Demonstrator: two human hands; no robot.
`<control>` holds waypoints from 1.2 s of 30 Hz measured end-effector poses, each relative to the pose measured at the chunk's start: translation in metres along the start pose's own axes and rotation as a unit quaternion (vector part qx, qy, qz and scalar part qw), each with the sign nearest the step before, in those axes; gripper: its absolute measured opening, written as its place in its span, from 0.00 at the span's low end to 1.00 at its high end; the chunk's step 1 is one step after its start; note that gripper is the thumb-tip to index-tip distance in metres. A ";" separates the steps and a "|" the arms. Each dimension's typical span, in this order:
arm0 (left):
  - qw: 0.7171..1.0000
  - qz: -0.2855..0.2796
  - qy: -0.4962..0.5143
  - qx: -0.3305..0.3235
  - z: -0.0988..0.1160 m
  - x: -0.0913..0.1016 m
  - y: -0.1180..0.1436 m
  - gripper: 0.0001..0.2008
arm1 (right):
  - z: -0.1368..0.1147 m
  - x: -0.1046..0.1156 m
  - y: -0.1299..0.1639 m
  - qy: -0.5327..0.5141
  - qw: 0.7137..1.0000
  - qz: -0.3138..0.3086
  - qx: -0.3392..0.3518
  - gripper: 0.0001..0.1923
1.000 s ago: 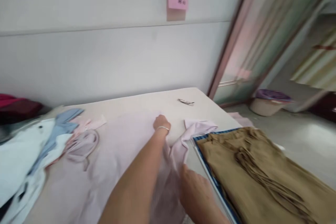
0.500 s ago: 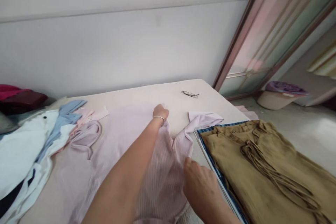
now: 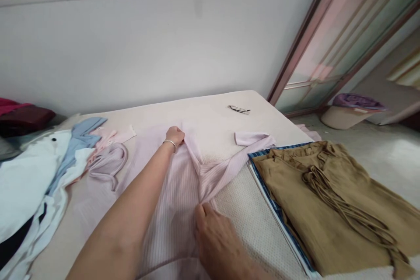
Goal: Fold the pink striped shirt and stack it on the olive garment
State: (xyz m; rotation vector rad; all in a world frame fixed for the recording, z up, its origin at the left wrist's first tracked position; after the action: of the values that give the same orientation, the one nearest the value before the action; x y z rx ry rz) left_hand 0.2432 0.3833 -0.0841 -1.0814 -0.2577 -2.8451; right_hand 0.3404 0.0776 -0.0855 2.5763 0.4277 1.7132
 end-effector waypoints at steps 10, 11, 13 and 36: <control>0.944 -0.159 -0.106 -0.269 0.134 -0.134 0.094 0.20 | -0.004 -0.019 -0.004 0.014 1.000 0.012 -0.005 0.22; 0.938 -0.179 -0.103 -0.279 0.144 -0.153 0.102 0.24 | -0.004 -0.020 -0.003 0.006 1.000 0.016 0.009 0.24; 0.931 -0.210 -0.098 -0.281 0.155 -0.184 0.110 0.27 | -0.003 -0.021 -0.001 -0.011 0.998 0.040 0.044 0.27; 0.913 0.079 0.383 -0.117 -0.027 0.201 0.034 0.08 | -0.008 -0.011 0.010 0.077 0.997 -0.001 0.024 0.15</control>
State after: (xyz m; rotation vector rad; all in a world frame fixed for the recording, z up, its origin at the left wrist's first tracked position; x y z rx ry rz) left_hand 0.0806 0.3405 0.0341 0.0650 0.2250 -2.9236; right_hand 0.3315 0.0646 -0.0905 2.4828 0.4817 1.9321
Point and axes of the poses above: each hand's wrist, its own y-axis away from the middle knuckle, its own x-axis out of the back of the hand, z = x × y, the point moved 9 cm from there along -y, towards the middle knuckle, and after that the axes turned 2 degrees about -x, right-handed, at the moved point
